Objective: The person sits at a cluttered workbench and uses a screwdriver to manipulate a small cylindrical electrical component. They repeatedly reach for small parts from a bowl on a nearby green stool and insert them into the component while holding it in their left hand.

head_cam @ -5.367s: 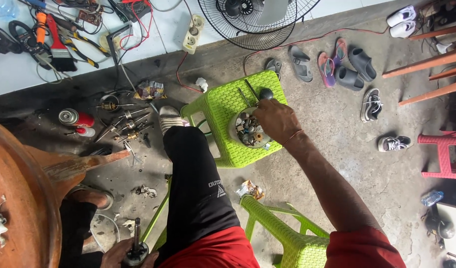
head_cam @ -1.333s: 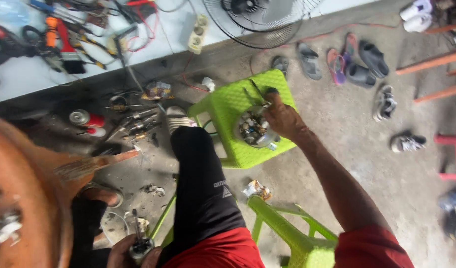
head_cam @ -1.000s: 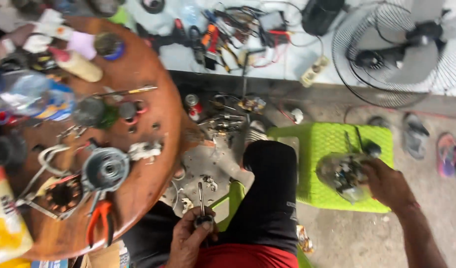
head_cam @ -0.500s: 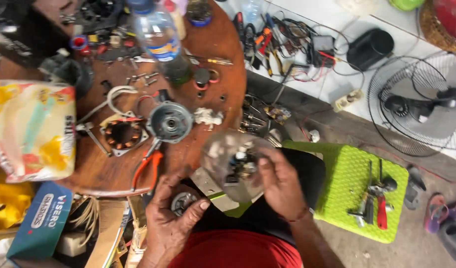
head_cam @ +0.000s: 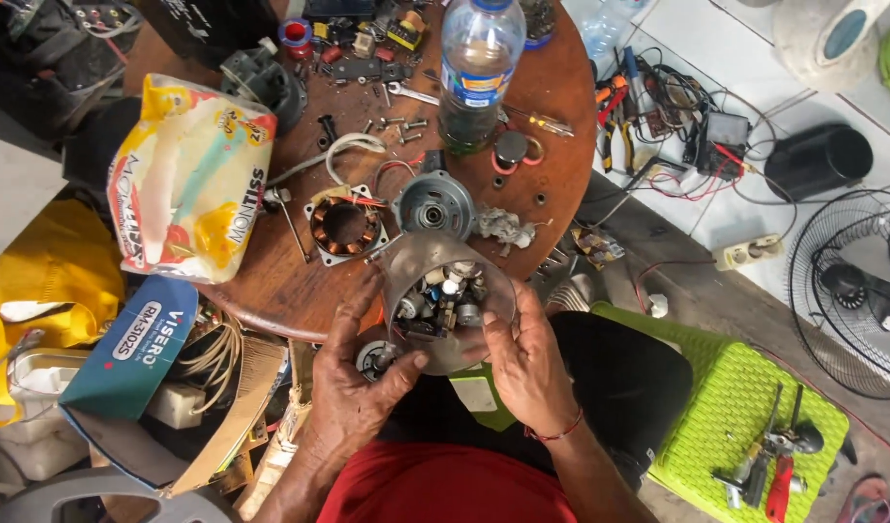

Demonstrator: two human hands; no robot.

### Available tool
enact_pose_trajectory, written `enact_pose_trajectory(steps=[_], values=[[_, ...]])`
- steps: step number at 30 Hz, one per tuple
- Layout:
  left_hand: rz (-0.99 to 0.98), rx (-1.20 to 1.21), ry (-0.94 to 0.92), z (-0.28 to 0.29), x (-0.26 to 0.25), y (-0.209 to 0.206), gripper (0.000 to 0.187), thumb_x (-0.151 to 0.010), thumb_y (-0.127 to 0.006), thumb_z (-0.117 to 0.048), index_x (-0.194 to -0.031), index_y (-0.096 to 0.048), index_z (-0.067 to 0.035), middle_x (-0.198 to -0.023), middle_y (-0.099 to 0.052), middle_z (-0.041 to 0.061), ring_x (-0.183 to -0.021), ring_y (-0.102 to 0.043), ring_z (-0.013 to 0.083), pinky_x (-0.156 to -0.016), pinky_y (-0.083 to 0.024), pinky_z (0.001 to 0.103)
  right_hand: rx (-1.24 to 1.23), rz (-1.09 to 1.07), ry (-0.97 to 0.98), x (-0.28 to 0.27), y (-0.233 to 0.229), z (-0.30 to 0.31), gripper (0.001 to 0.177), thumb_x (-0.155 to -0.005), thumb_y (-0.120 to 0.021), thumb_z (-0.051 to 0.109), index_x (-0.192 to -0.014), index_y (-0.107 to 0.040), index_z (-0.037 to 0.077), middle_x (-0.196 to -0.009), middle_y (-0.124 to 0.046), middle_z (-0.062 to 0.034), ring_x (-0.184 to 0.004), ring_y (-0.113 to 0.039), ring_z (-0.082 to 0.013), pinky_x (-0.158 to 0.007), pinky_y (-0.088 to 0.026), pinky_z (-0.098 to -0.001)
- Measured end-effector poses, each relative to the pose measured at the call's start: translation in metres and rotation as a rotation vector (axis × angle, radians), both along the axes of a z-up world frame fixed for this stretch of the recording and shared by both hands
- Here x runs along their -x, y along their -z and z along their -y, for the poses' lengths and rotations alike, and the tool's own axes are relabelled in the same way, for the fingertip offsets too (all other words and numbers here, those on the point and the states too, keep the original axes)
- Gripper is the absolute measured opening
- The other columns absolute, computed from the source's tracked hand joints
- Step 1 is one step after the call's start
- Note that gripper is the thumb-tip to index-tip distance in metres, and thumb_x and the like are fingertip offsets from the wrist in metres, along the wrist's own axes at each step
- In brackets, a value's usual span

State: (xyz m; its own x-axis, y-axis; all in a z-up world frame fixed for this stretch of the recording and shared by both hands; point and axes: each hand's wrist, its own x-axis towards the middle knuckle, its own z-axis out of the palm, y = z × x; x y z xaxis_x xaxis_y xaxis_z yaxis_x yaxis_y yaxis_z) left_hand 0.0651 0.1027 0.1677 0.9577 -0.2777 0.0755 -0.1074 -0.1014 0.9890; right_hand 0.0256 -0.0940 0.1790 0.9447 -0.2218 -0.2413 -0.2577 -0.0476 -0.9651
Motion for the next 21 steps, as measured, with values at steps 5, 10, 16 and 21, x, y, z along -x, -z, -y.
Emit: enact_pose_trajectory(steps=[5, 10, 16, 21], values=[[-0.028, 0.130, -0.307, 0.009, 0.006, 0.014, 0.047, -0.081, -0.080, -0.027, -0.120, -0.066, -0.006, -0.121, -0.068, 0.009, -0.116, -0.068, 0.0205, -0.095, -0.055, 0.030, -0.070, -0.071, -0.009, -0.002, -0.004, 0.003, 0.058, -0.093, -0.059, 0.036, -0.143, -0.044, 0.011, -0.120, -0.071, -0.0126, -0.081, -0.082, -0.0219, -0.069, -0.072, -0.0344], [0.002, 0.071, -0.314, 0.009, 0.008, 0.014, 0.049, -0.084, -0.079, -0.023, -0.127, -0.069, -0.002, -0.112, -0.061, 0.009, -0.111, -0.064, 0.0195, -0.090, -0.056, 0.028, 0.748, 0.001, -0.019, -0.001, 0.001, 0.008, 0.080, -0.094, -0.045, 0.056, -0.147, -0.038, -0.004, -0.143, -0.059, -0.0210, -0.065, -0.079, -0.0266, -0.030, -0.063, -0.0334], [0.084, 0.015, -0.323, 0.009, 0.008, 0.018, 0.045, -0.084, -0.080, -0.022, -0.123, -0.070, -0.001, -0.114, -0.065, 0.011, -0.111, -0.064, 0.0213, -0.096, -0.053, 0.030, 1.145, 0.655, -0.189, -0.029, -0.046, -0.015, 0.013, -0.096, -0.076, 0.016, -0.108, -0.077, 0.011, -0.100, -0.074, -0.0039, -0.082, -0.069, -0.0164, -0.075, -0.058, -0.0313], [0.054, 0.030, -0.344, 0.014, 0.009, 0.016, 0.047, -0.082, -0.079, -0.024, -0.123, -0.070, -0.002, -0.109, -0.064, 0.011, -0.107, -0.065, 0.0208, -0.095, -0.053, 0.031, 1.413, 0.607, -0.371, -0.058, -0.048, -0.036, 0.020, -0.085, -0.073, 0.017, -0.106, -0.075, 0.015, -0.097, -0.065, -0.0011, -0.083, -0.065, -0.0236, -0.066, -0.054, -0.0408]])
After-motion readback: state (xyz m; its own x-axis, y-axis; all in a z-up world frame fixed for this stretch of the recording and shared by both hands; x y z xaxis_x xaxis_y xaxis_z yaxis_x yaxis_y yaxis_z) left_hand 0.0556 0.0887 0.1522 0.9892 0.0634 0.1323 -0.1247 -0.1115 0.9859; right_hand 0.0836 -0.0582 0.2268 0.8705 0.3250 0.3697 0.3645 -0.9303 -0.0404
